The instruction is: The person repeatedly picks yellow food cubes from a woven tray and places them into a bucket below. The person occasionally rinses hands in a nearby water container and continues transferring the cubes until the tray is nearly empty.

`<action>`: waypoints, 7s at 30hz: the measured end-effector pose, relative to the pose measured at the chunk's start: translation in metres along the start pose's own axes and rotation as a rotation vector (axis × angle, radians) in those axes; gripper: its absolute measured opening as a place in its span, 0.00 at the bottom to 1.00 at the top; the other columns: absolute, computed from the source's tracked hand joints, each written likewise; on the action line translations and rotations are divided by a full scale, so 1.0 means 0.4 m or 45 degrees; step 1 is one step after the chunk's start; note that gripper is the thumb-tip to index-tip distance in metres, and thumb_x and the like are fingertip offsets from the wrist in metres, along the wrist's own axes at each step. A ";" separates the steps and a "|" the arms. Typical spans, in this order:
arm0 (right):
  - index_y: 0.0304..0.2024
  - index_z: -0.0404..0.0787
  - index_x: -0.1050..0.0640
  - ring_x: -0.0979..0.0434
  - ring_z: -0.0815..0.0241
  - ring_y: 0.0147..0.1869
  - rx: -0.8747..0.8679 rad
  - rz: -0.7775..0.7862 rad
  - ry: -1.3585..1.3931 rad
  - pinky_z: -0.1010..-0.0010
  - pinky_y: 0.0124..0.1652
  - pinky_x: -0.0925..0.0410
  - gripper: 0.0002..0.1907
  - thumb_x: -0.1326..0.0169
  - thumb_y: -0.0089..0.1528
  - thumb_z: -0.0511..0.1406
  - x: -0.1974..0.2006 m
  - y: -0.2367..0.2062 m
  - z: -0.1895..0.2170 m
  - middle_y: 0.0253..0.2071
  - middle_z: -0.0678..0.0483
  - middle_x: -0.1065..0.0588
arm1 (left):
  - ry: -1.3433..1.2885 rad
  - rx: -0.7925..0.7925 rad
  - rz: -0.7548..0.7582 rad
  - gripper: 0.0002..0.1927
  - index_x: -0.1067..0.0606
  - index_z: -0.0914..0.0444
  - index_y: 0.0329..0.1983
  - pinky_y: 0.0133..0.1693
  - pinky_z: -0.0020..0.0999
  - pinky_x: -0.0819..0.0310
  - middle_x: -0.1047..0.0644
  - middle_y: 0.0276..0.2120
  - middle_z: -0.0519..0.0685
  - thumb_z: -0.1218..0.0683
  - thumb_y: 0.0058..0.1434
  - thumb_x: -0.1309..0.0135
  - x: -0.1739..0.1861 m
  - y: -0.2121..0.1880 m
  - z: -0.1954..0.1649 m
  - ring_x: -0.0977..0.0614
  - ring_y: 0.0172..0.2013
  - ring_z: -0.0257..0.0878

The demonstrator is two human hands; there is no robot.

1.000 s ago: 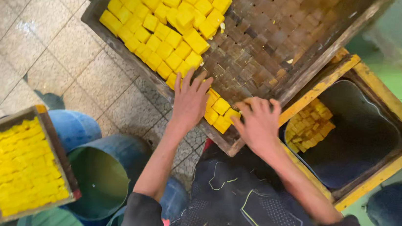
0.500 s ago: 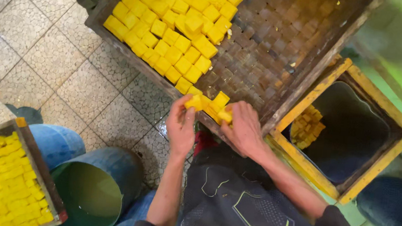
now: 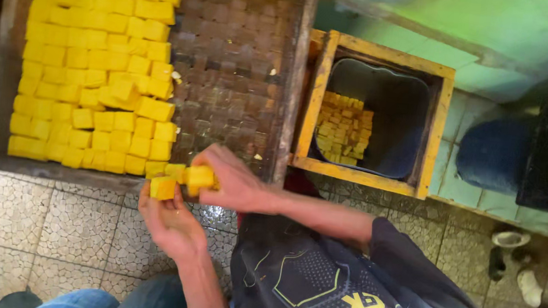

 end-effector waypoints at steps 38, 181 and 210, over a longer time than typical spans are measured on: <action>0.51 0.36 0.27 0.22 0.59 0.35 -1.302 0.136 -0.477 0.68 0.32 0.29 0.14 0.48 0.63 0.33 0.528 -0.157 -0.954 0.37 0.49 0.22 | 2.184 -0.774 0.188 0.10 0.22 0.64 0.51 0.64 0.47 0.36 0.22 0.55 0.51 0.57 0.68 0.43 -0.246 -0.050 0.127 0.28 0.59 0.52; 0.54 0.42 0.31 0.24 0.57 0.23 -1.126 -0.759 0.708 0.67 0.18 0.32 0.16 0.50 0.67 0.41 0.642 -0.343 -0.771 0.33 0.50 0.26 | 2.045 -0.794 0.572 0.22 0.28 0.67 0.62 0.70 0.58 0.43 0.32 0.67 0.60 0.52 0.69 0.42 -0.231 -0.007 0.106 0.36 0.70 0.61; 0.59 0.38 0.24 0.26 0.27 0.56 -0.643 -0.018 -0.981 0.32 0.45 0.33 0.33 0.47 0.50 0.41 0.581 -0.153 -1.002 0.55 0.34 0.24 | 2.270 -0.656 0.292 0.11 0.22 0.62 0.51 0.57 0.45 0.29 0.20 0.53 0.51 0.56 0.67 0.41 -0.249 0.024 0.170 0.21 0.55 0.51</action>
Point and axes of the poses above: each hand's wrist, its own y-axis towards the middle knuckle, its own x-axis out of the back of the hand, z = x × y, the point moved 9 cm from there along y, towards the middle knuckle
